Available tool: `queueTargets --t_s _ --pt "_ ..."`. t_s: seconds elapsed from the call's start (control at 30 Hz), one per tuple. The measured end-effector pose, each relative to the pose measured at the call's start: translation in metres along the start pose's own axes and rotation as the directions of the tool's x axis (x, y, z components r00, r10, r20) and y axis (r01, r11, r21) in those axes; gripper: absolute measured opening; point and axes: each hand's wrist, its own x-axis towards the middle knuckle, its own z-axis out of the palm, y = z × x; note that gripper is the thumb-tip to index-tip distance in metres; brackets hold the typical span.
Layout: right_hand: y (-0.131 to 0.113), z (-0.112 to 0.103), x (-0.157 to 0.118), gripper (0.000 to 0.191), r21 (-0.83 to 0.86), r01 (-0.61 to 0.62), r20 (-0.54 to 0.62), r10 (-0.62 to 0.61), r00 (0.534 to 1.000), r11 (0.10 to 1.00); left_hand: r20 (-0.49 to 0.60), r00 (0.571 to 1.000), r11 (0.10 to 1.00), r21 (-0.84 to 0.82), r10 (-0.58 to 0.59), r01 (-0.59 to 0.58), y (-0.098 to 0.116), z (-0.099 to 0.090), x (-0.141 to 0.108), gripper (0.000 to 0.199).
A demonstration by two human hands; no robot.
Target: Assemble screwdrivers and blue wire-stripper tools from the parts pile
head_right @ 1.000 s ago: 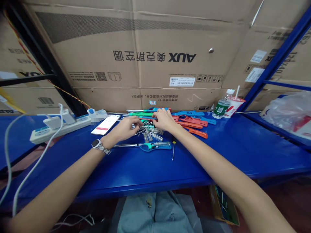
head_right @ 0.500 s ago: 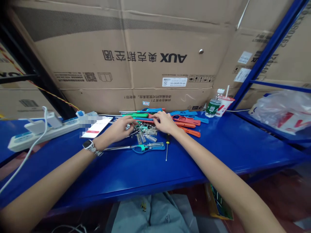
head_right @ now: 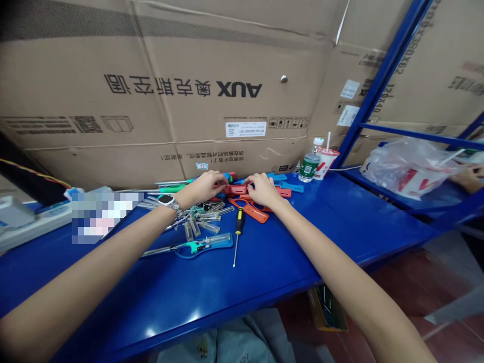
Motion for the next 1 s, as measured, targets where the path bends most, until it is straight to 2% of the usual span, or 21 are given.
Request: queueTargets --t_s 0.23,0.37,0.47,0.63,0.8,0.9,1.0 --pt "0.017 -0.007 0.029 0.044 -0.095 -0.020 0.131 0.032 0.991 0.995 0.092 0.995 0.997 0.064 -0.037 0.031 0.008 0.013 0.054 0.020" --pt "0.020 0.002 0.051 0.046 -0.102 0.038 0.191 -0.018 0.981 0.994 0.167 0.982 0.994 0.077 -0.089 0.077 0.007 0.018 0.079 0.020" --pt "0.024 0.013 0.061 0.042 -0.090 0.063 0.184 -0.046 0.982 0.994 0.200 0.974 0.993 0.066 -0.110 0.098 0.003 0.022 0.088 0.027" --pt "0.035 0.013 0.062 0.034 -0.030 0.086 0.116 -0.082 0.990 0.996 0.169 0.982 0.996 0.045 -0.084 0.078 -0.003 0.024 0.086 0.033" --pt "0.040 -0.010 0.046 0.025 0.206 0.179 -0.096 -0.162 0.982 0.962 0.071 0.997 0.999 0.015 -0.035 0.034 -0.009 0.015 0.077 0.030" --pt "0.035 -0.022 0.032 0.021 0.406 0.166 -0.158 -0.110 0.981 0.898 -0.044 0.999 0.991 -0.137 0.002 -0.008 -0.013 0.006 0.069 0.026" --pt "0.025 -0.027 0.017 0.028 0.604 0.068 -0.091 -0.016 0.996 0.794 -0.111 0.994 0.927 -0.372 0.014 -0.055 -0.012 -0.005 0.057 0.025"
